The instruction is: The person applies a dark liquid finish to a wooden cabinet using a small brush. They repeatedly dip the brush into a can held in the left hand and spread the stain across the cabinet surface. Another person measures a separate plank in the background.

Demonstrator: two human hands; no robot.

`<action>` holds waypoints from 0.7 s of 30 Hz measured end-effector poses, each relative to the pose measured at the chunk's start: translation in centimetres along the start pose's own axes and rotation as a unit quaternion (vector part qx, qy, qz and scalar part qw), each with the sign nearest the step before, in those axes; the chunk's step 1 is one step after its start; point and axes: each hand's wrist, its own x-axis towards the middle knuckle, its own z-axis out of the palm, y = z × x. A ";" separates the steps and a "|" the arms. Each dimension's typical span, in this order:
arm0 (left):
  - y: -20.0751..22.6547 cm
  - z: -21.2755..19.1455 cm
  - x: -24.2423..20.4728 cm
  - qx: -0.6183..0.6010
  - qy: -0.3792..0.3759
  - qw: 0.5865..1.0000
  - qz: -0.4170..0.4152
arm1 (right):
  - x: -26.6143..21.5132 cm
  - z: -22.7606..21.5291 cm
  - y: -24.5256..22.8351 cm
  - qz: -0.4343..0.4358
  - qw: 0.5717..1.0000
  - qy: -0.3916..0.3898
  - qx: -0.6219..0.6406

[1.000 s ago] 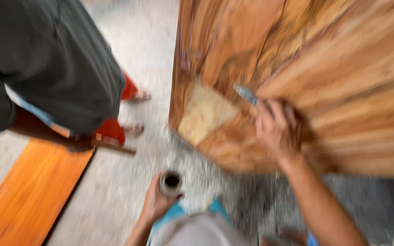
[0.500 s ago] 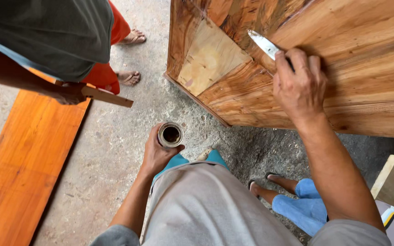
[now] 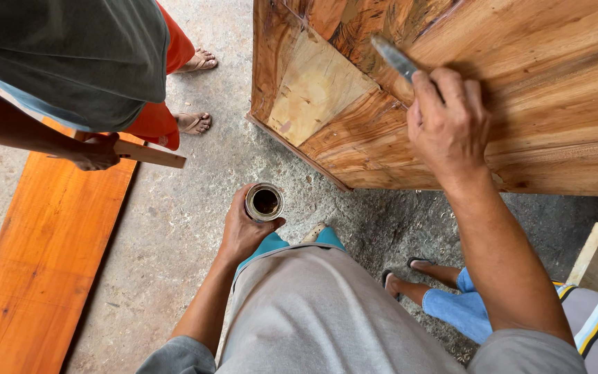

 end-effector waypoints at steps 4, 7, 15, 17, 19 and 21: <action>-0.1 -0.6 0.2 0.001 -0.012 1.000 -0.006 | -0.2 0.8 -1.0 0.002 0.998 -0.056 0.002; -0.1 -1.1 0.8 -0.010 -0.019 1.000 0.006 | -0.7 1.4 -1.3 0.009 0.998 -0.057 0.035; 0.8 -2.6 1.0 0.027 -0.030 0.999 0.001 | -2.0 2.0 -1.7 0.053 0.996 -0.059 0.043; 0.9 -2.6 0.8 0.026 -0.025 0.999 -0.006 | -1.7 2.0 -2.1 0.062 0.995 -0.055 0.058; 1.2 -2.7 0.6 0.030 -0.023 0.999 -0.011 | -1.4 1.6 -2.4 0.070 0.994 -0.070 0.046; 1.5 -2.7 0.5 0.035 -0.024 0.999 -0.013 | -0.8 1.0 -2.7 0.063 0.994 -0.057 0.062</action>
